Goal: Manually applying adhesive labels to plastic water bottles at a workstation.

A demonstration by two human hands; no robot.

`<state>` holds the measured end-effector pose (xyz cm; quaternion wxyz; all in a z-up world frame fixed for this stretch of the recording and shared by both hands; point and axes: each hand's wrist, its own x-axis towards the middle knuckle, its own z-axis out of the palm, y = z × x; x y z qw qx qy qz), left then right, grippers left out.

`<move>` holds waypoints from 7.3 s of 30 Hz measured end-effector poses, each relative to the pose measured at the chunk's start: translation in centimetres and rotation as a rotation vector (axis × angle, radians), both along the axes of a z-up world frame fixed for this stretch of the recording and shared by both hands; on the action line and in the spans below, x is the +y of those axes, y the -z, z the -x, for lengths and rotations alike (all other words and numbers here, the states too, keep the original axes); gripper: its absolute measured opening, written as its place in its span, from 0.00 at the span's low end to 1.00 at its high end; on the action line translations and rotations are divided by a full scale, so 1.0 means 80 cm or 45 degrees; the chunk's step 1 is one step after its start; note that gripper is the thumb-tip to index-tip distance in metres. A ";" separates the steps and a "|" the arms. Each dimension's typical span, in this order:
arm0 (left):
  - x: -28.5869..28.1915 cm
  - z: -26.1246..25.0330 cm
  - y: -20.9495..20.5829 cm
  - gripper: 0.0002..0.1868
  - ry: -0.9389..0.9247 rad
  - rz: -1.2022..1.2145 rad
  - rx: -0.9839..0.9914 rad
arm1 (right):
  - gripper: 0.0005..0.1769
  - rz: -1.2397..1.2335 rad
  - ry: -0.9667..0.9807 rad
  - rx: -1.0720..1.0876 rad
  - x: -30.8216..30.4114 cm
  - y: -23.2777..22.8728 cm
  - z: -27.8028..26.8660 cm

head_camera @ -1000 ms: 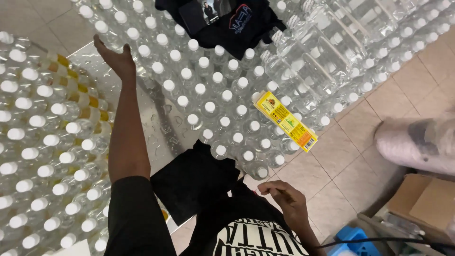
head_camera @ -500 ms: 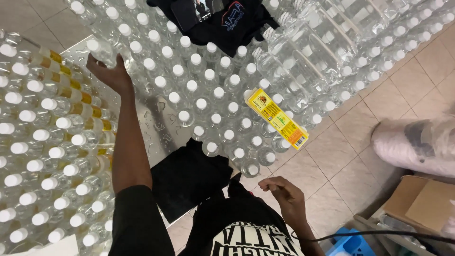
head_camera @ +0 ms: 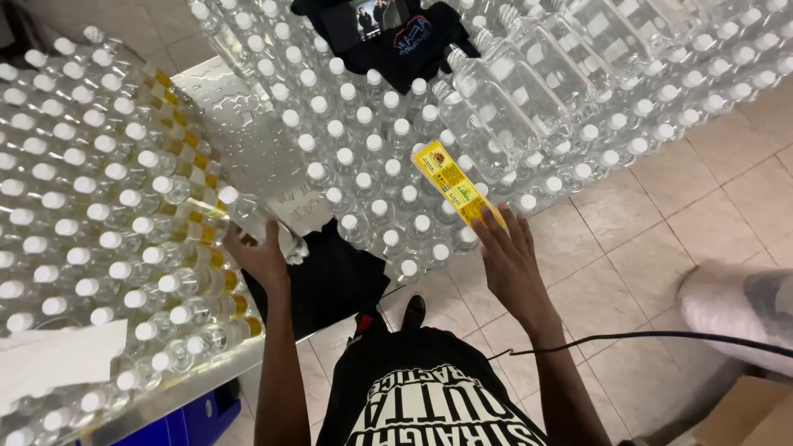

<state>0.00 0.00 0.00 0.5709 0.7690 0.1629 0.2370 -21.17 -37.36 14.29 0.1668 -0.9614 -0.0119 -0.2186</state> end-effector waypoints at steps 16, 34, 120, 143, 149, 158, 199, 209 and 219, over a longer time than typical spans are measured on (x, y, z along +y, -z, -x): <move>-0.020 0.087 0.076 0.10 0.362 -0.023 0.520 | 0.17 -0.041 -0.097 -0.276 -0.055 0.039 0.001; -0.069 0.192 -0.175 0.25 0.718 0.129 0.220 | 0.19 -1.162 -0.327 -0.367 0.087 -0.057 0.006; -0.006 0.219 -0.223 0.21 1.136 0.474 0.006 | 0.04 -1.271 -0.173 0.022 0.287 -0.061 -0.012; 0.483 0.083 -0.078 0.14 -0.490 -0.715 -0.127 | 0.05 -1.443 -0.113 -0.059 0.246 -0.045 -0.015; 0.501 0.089 -0.107 0.18 -0.790 -1.302 0.031 | 0.10 -0.812 -0.287 -0.155 0.264 -0.078 -0.028; 0.106 0.195 -0.216 0.45 0.854 1.090 0.342 | 0.09 -0.498 -0.687 -0.741 0.297 -0.078 -0.038; 0.007 0.199 -0.044 0.22 0.265 0.895 0.737 | 0.25 -1.973 0.254 0.719 0.257 0.213 -0.070; 0.000 0.194 0.000 0.18 0.133 0.784 0.633 | 0.22 -1.884 0.275 0.730 0.267 0.207 -0.069; 0.006 0.201 0.015 0.17 0.088 0.718 0.700 | 0.28 -2.040 0.322 0.777 0.279 0.246 -0.068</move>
